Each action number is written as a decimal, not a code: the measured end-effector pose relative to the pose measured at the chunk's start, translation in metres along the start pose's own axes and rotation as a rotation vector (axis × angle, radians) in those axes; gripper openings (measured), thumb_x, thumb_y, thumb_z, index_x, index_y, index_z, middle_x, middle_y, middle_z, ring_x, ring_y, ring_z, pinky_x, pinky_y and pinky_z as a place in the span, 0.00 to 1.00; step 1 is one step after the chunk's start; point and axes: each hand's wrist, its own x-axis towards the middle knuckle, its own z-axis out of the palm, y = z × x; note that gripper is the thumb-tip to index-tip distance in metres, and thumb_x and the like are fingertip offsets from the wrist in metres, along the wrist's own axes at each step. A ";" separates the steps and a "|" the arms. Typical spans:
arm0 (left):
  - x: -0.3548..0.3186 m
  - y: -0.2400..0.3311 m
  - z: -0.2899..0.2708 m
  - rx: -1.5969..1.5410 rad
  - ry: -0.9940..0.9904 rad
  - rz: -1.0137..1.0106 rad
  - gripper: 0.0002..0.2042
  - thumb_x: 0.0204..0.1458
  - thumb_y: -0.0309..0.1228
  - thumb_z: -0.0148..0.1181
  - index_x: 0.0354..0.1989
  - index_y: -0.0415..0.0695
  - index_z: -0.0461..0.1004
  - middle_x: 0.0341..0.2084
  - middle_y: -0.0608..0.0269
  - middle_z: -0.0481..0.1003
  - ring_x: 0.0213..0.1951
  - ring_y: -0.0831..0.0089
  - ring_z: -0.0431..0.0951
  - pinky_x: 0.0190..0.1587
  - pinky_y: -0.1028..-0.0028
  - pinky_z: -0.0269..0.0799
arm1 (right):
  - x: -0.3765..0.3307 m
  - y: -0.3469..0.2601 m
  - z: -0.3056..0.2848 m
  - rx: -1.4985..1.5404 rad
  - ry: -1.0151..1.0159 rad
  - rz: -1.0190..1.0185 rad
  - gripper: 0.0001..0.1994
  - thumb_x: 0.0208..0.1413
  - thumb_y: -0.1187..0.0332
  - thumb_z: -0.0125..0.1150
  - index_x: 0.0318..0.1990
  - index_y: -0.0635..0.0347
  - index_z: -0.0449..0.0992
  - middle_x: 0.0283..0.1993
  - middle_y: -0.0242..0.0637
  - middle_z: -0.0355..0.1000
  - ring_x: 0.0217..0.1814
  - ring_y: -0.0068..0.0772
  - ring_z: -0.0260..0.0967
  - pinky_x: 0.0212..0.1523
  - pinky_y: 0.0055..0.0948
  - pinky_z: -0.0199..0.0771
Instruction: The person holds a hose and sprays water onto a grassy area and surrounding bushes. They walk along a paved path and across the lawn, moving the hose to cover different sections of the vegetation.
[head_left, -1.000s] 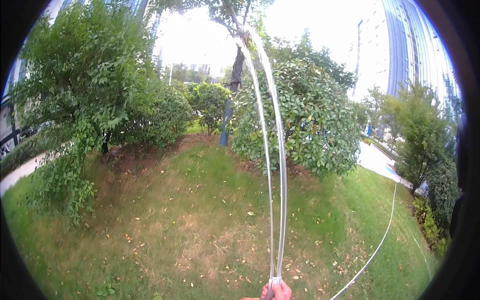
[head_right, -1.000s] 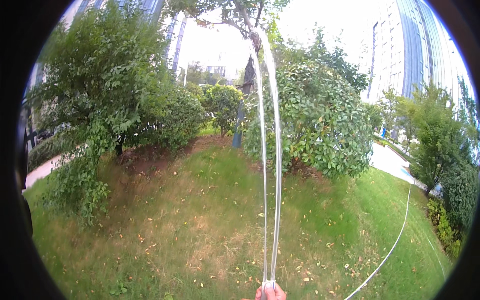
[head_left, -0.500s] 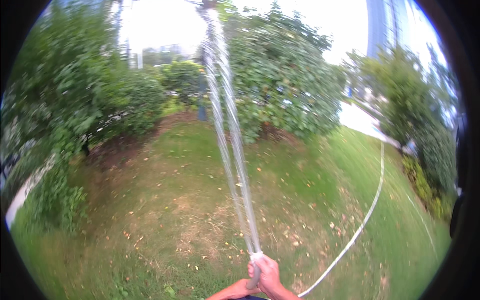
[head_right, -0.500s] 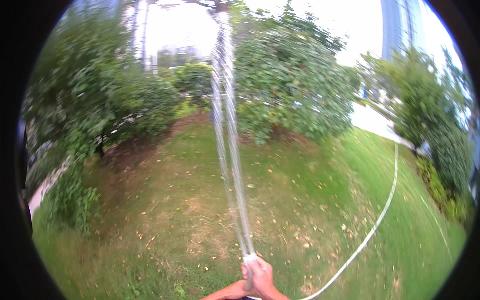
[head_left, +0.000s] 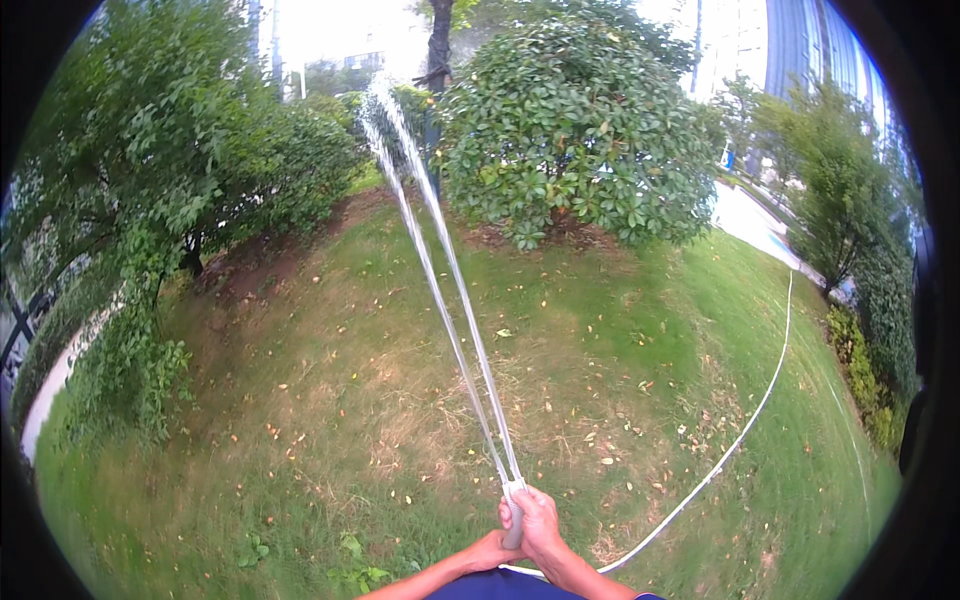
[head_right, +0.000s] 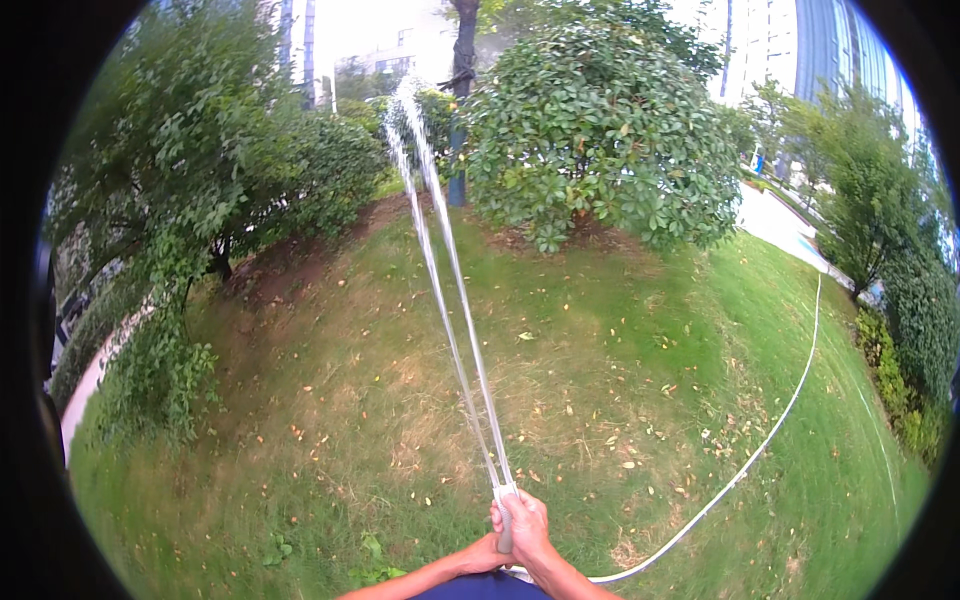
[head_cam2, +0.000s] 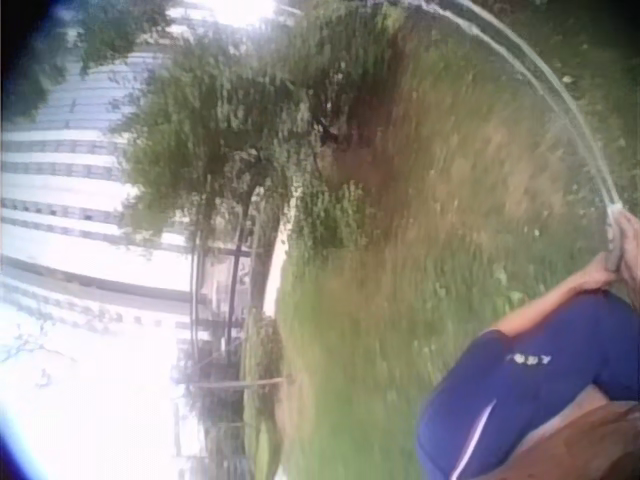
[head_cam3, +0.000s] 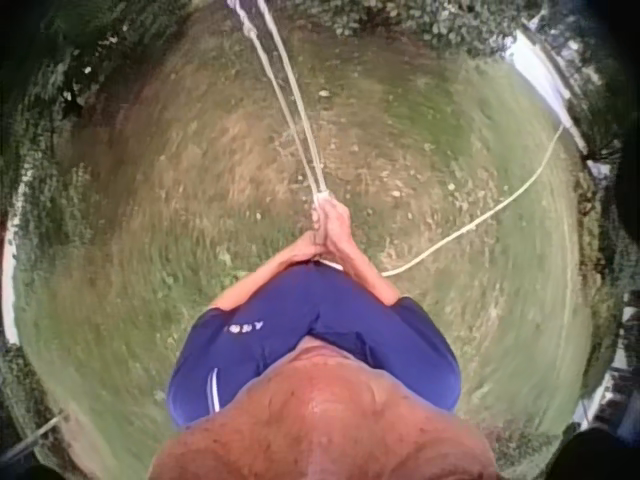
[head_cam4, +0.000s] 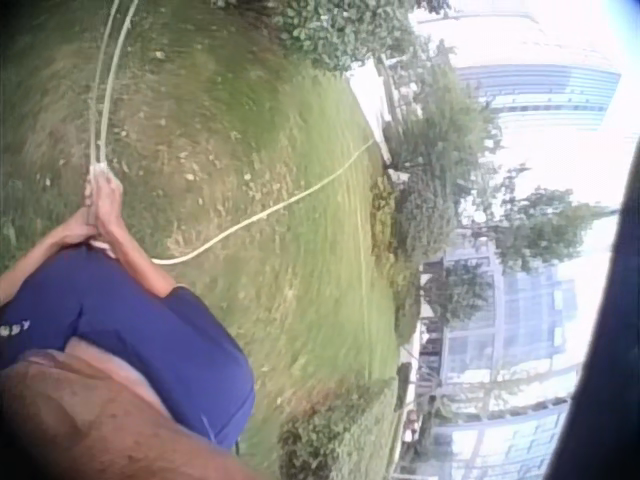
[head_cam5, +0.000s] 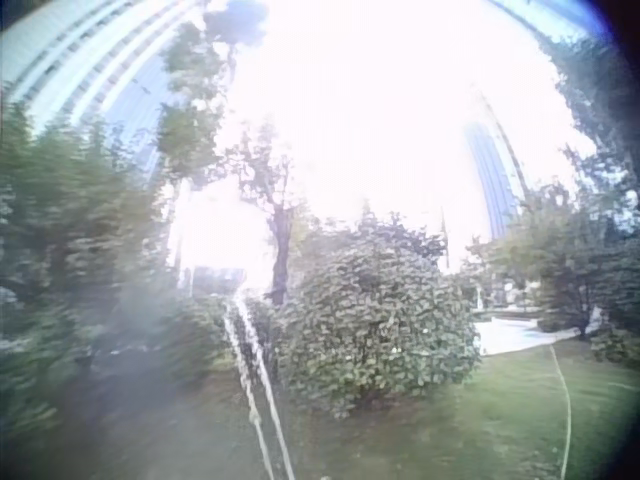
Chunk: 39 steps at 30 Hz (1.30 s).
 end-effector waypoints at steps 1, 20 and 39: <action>0.001 -0.004 -0.002 -0.001 0.000 -0.005 0.17 0.49 0.45 0.63 0.32 0.42 0.75 0.23 0.70 0.71 0.27 0.79 0.68 0.31 0.76 0.64 | 0.000 0.002 0.001 0.008 0.002 -0.002 0.10 0.59 0.66 0.48 0.33 0.66 0.69 0.22 0.37 0.67 0.21 0.25 0.63 0.23 0.22 0.65; 0.000 -0.029 -0.001 0.085 0.050 0.019 0.18 0.48 0.44 0.61 0.36 0.39 0.74 0.29 0.61 0.75 0.33 0.75 0.72 0.37 0.72 0.68 | -0.011 0.016 0.006 -0.039 0.048 -0.025 0.11 0.60 0.64 0.49 0.33 0.64 0.68 0.21 0.37 0.67 0.20 0.25 0.63 0.22 0.23 0.65; -0.017 0.018 -0.006 0.127 0.089 -0.015 0.18 0.47 0.42 0.60 0.38 0.40 0.74 0.34 0.54 0.77 0.39 0.67 0.76 0.46 0.68 0.69 | -0.017 0.015 0.017 -0.020 0.065 -0.024 0.10 0.60 0.65 0.48 0.34 0.64 0.68 0.22 0.38 0.66 0.20 0.27 0.64 0.22 0.24 0.67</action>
